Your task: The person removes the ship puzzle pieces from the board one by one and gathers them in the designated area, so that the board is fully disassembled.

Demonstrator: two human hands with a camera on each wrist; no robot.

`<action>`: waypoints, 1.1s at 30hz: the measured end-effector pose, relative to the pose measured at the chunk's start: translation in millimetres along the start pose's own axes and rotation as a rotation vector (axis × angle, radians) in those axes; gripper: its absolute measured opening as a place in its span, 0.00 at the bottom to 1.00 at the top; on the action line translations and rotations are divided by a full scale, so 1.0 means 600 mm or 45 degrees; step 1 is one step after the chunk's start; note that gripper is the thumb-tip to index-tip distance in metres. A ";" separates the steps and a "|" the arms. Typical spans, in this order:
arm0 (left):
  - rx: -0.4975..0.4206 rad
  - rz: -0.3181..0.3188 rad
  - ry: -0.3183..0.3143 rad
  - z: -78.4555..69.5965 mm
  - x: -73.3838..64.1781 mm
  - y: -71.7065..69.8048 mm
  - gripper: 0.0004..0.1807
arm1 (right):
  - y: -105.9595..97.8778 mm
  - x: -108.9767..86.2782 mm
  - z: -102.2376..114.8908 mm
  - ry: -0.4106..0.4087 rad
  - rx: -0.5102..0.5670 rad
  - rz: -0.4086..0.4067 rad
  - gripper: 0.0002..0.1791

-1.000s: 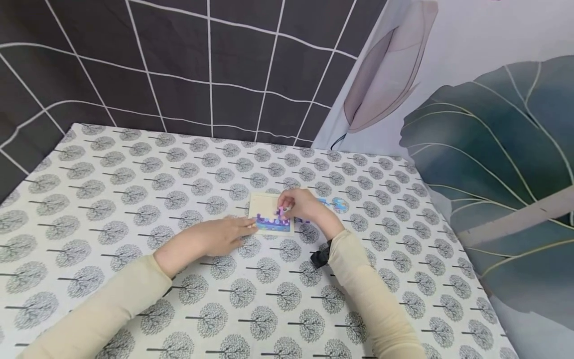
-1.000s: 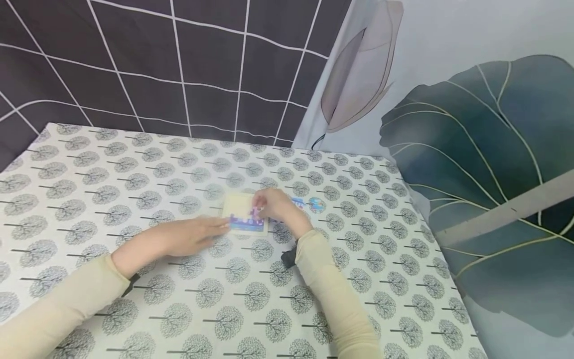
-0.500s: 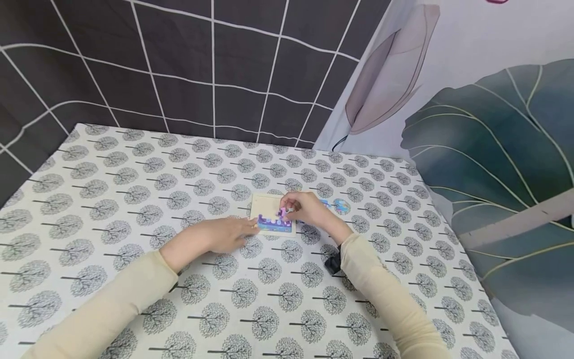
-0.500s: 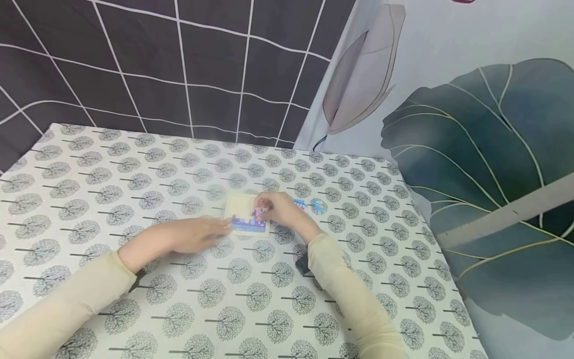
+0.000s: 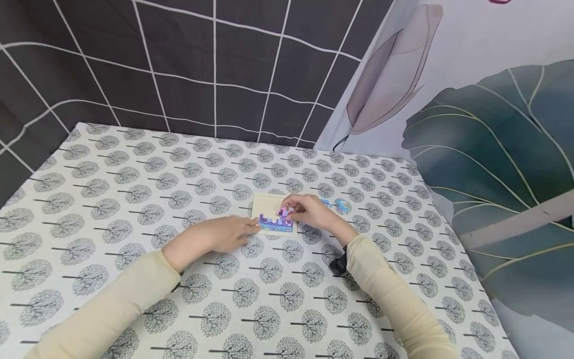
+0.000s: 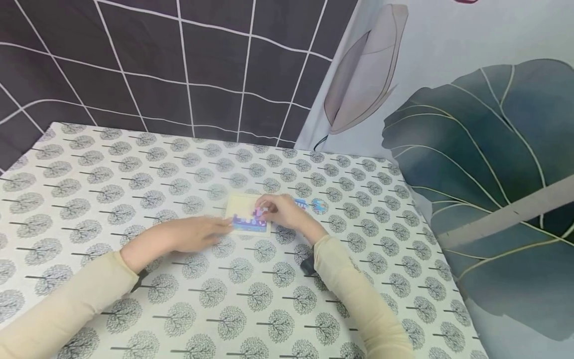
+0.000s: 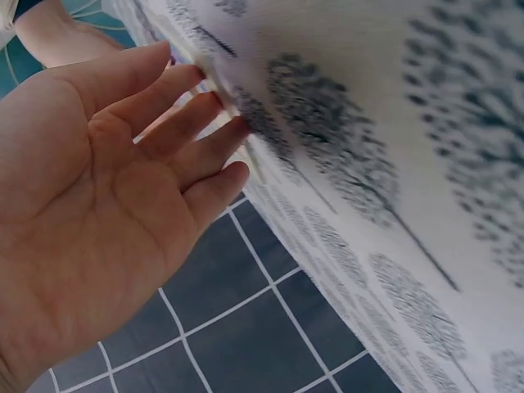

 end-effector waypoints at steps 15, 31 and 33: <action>0.064 -0.009 -0.031 -0.010 0.000 -0.001 0.25 | -0.008 -0.017 -0.004 0.044 0.269 -0.031 0.16; 0.007 -0.006 -0.012 -0.005 0.002 -0.003 0.25 | -0.019 -0.064 -0.027 0.179 0.388 -0.172 0.17; 0.003 -0.003 -0.016 -0.006 0.001 -0.003 0.25 | -0.021 -0.071 -0.030 0.192 0.390 -0.161 0.18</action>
Point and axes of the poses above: each hand's wrist, its own x-axis towards the middle knuckle, its own y-axis out of the palm, z = x × y, the point moved 4 cm from there along x, towards the middle knuckle, and after that the axes turned 12 degrees about z, right-handed, at the moved point
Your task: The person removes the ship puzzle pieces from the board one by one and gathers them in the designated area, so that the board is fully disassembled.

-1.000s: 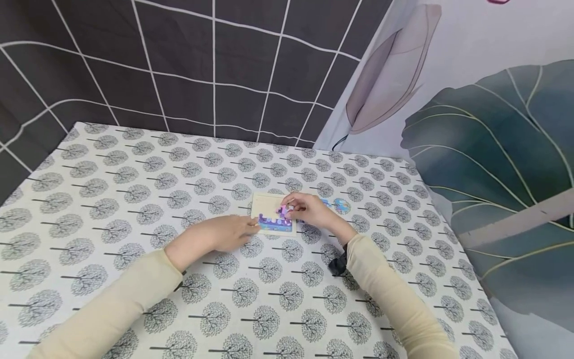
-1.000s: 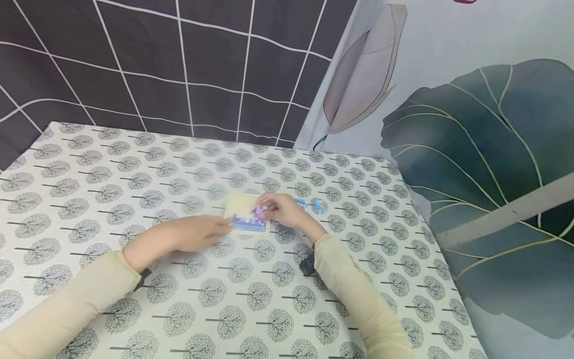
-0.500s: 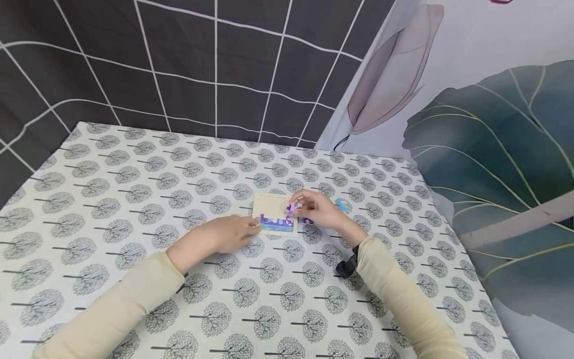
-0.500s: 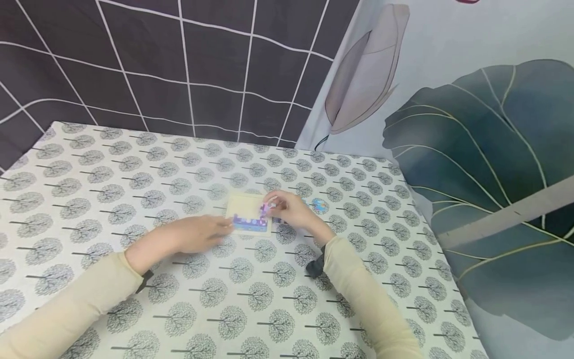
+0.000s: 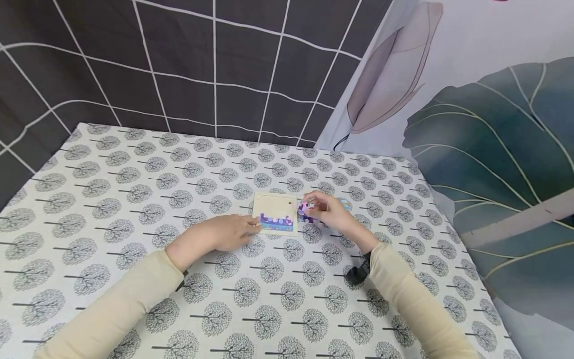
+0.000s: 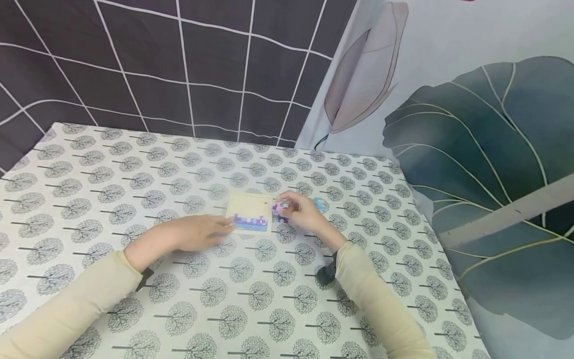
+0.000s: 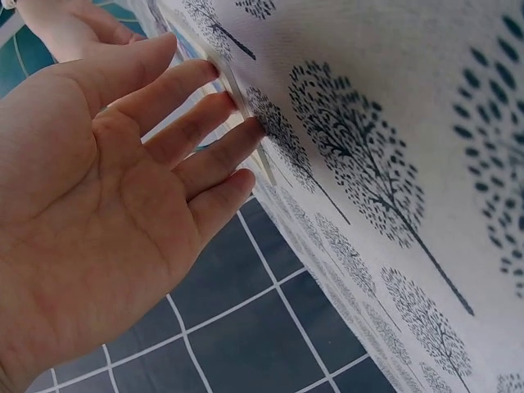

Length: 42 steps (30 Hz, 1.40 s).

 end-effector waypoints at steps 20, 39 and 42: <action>-0.009 0.019 -0.018 0.004 0.002 -0.006 0.26 | -0.044 -0.062 -0.039 0.070 -0.038 -0.079 0.16; -0.085 0.022 -0.008 0.007 -0.002 -0.002 0.26 | -0.072 -0.081 -0.079 0.186 -0.004 -0.071 0.18; -0.089 0.027 -0.010 0.005 -0.001 -0.001 0.26 | -0.072 -0.083 -0.084 0.199 0.002 -0.066 0.18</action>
Point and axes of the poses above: each hand's wrist, its own x-axis towards the middle knuckle, its own y-axis out of the palm, z = x × y, the point moved 4 cm from there along x, towards the middle knuckle, and after that the axes turned 12 degrees about z, right-handed, at the moved point
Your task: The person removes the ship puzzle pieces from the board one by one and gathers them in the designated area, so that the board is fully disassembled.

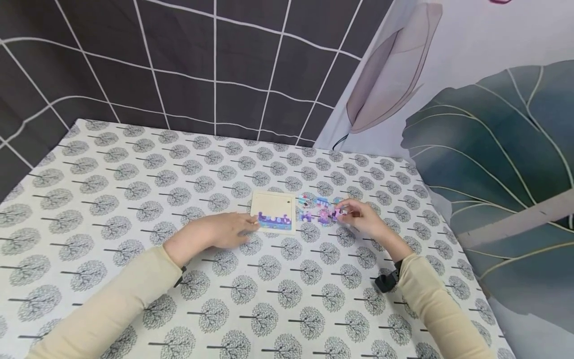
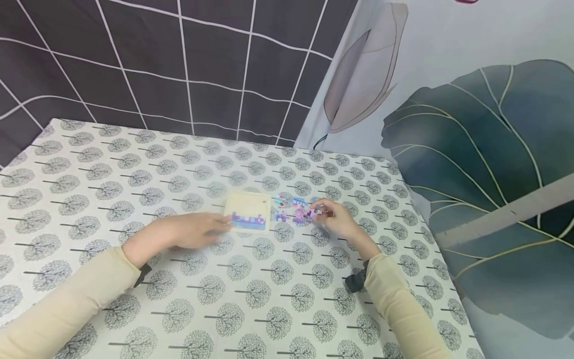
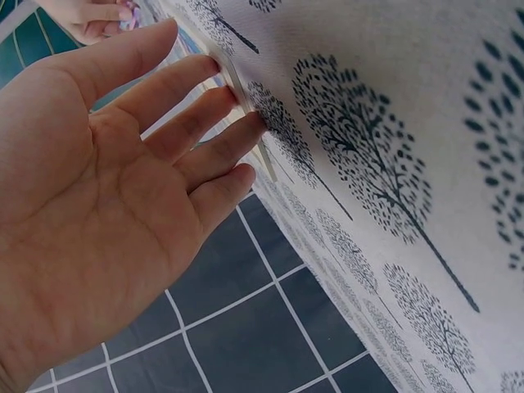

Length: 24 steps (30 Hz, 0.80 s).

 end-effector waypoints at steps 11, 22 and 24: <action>0.047 0.011 0.003 -0.004 0.001 -0.001 0.26 | 0.002 -0.009 -0.013 0.007 -0.083 0.029 0.18; 0.087 -0.021 0.020 -0.003 0.000 -0.005 0.25 | -0.003 -0.008 -0.008 0.052 -0.281 -0.079 0.16; 0.091 -0.024 0.029 -0.003 0.000 -0.005 0.25 | -0.004 -0.007 -0.008 0.042 -0.302 -0.083 0.15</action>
Point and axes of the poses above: each hand's wrist, its own x-axis towards the middle knuckle, its own y-axis out of the palm, z = x × y, the point moved 4 cm from there along x, towards the middle knuckle, and after that the axes turned 12 degrees about z, right-handed, at the moved point
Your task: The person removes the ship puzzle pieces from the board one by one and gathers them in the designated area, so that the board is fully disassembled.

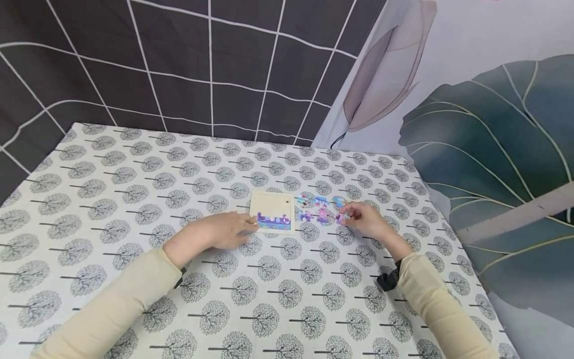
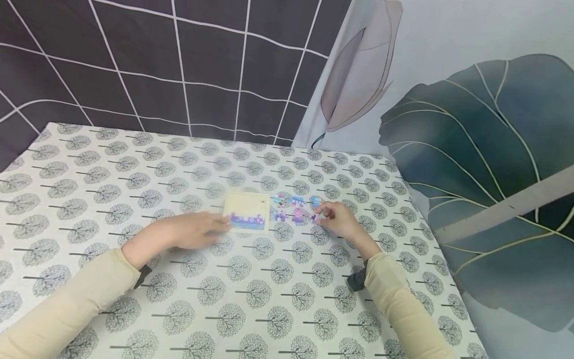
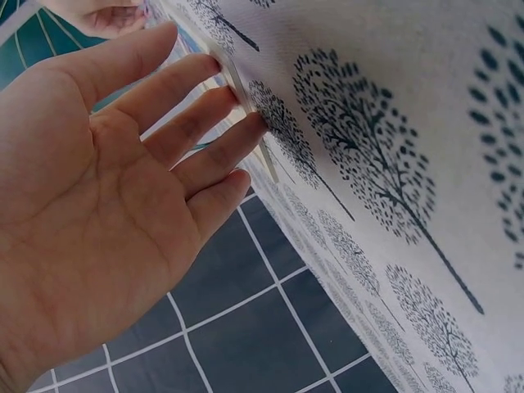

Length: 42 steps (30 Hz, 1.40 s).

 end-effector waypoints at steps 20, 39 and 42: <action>0.036 -0.040 0.015 -0.001 0.007 -0.008 0.21 | 0.009 -0.005 0.001 -0.146 -0.096 -0.053 0.13; 0.228 -0.088 0.062 -0.019 0.019 0.007 0.27 | 0.006 -0.011 0.011 -0.144 -0.228 -0.186 0.11; 0.221 -0.064 0.062 -0.020 0.020 0.007 0.26 | 0.003 -0.012 0.019 -0.205 -0.180 -0.245 0.12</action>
Point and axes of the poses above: each hand's wrist, its own x-axis towards the middle knuckle, its own y-axis out of the palm, z = x × y, the point moved 4 cm from there along x, towards the middle knuckle, and after that the axes turned 12 degrees about z, right-handed, at the moved point
